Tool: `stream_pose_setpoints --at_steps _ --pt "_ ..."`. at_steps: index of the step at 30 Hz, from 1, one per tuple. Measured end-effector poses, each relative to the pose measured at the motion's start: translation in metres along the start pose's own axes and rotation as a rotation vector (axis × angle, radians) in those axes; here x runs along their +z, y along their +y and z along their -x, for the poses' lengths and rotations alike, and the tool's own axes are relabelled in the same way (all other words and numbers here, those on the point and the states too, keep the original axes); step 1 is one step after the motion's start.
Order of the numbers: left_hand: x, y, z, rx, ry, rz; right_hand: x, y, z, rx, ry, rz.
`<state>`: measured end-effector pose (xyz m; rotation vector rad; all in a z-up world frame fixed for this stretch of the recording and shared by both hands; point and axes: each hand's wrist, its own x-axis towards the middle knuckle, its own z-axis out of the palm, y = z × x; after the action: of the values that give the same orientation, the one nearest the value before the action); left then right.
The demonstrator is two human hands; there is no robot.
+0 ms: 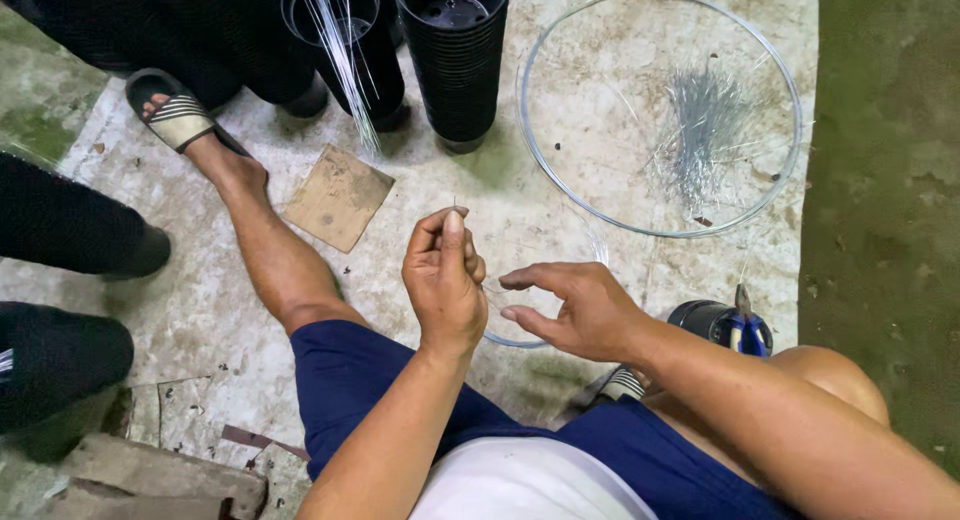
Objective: The person sits on the floor and repeatedly cuts thin wire segments using pliers. They hold the wire with one hand, cut it with the pliers, and place the cut pieces into a glass bowl. The process is repeated multiple times.
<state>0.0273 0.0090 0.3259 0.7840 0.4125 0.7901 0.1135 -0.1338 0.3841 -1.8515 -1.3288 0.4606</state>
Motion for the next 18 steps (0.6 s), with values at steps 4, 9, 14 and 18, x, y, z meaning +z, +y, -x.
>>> stream_pose_setpoints --at_steps 4,9,14,18 --pt "0.001 0.003 0.0 -0.012 -0.01 0.099 0.015 0.001 0.001 0.034 0.063 0.042" --pt "0.0 0.007 0.0 -0.044 -0.046 0.129 0.018 0.008 0.0 0.0 0.086 -0.094" --pt "-0.002 0.011 0.001 -0.04 -0.093 0.118 0.016 0.008 -0.001 -0.025 0.097 -0.121" --pt "-0.006 0.017 0.001 -0.05 -0.145 0.117 0.006 0.004 -0.003 0.023 0.051 -0.098"
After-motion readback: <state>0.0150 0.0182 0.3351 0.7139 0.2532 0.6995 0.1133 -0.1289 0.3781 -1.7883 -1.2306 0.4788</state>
